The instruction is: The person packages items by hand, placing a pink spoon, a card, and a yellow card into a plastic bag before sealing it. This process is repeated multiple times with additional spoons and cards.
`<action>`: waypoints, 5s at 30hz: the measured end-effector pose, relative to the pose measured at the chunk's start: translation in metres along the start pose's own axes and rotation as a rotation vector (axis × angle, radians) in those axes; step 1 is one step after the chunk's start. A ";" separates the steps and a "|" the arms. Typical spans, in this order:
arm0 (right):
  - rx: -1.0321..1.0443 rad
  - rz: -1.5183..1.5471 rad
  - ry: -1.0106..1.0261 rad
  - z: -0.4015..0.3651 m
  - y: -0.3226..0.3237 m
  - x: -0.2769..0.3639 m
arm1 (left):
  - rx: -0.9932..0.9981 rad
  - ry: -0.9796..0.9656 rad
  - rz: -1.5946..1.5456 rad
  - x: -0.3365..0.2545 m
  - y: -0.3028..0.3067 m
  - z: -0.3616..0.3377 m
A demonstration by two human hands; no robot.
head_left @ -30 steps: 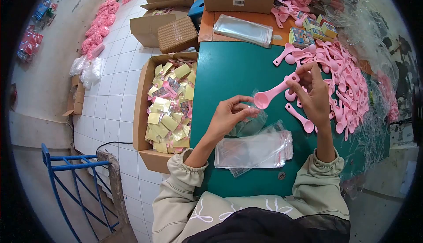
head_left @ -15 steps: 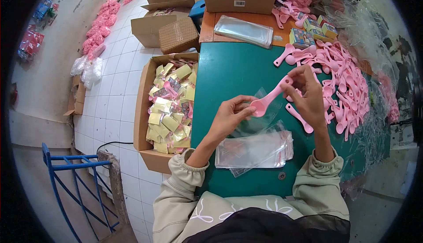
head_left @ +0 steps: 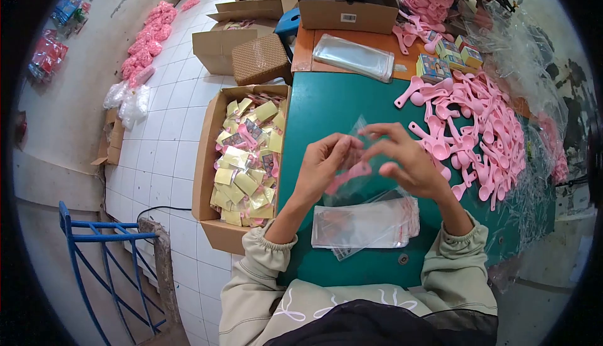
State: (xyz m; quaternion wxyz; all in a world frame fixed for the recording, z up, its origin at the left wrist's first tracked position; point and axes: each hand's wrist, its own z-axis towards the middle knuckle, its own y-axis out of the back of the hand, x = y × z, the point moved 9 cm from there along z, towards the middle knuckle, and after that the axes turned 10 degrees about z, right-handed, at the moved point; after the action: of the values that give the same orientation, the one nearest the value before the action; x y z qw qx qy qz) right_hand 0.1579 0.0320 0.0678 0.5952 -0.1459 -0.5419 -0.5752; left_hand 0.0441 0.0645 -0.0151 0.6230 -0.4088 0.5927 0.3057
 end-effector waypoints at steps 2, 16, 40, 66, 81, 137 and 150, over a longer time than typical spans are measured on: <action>0.113 0.084 0.028 0.011 0.003 -0.007 | -0.058 -0.029 -0.034 -0.011 0.005 -0.002; -0.651 -1.146 -0.594 -0.030 0.284 -0.233 | -0.083 -0.052 -0.026 -0.016 0.018 -0.012; -0.439 0.212 -0.223 -0.015 0.093 -0.010 | -0.028 -0.016 -0.074 -0.018 0.000 -0.004; -0.079 0.388 -0.503 -0.029 0.029 -0.068 | 0.244 -0.117 0.322 0.003 0.016 -0.011; -0.276 -0.049 -0.398 -0.022 0.039 -0.064 | -0.111 0.061 0.336 0.036 0.024 -0.010; 0.126 0.369 -0.404 -0.053 0.032 -0.035 | 0.062 0.197 0.127 0.061 -0.001 -0.035; -0.350 -0.596 -0.339 -0.123 0.175 -0.057 | 0.166 0.217 -0.142 0.059 -0.008 -0.033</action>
State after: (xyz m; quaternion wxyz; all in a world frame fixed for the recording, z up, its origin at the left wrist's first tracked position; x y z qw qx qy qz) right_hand 0.3784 0.0162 0.0545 0.2698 -0.1745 -0.5449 -0.7745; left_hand 0.0416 0.0259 -0.0708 0.6071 -0.4272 0.6494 0.1649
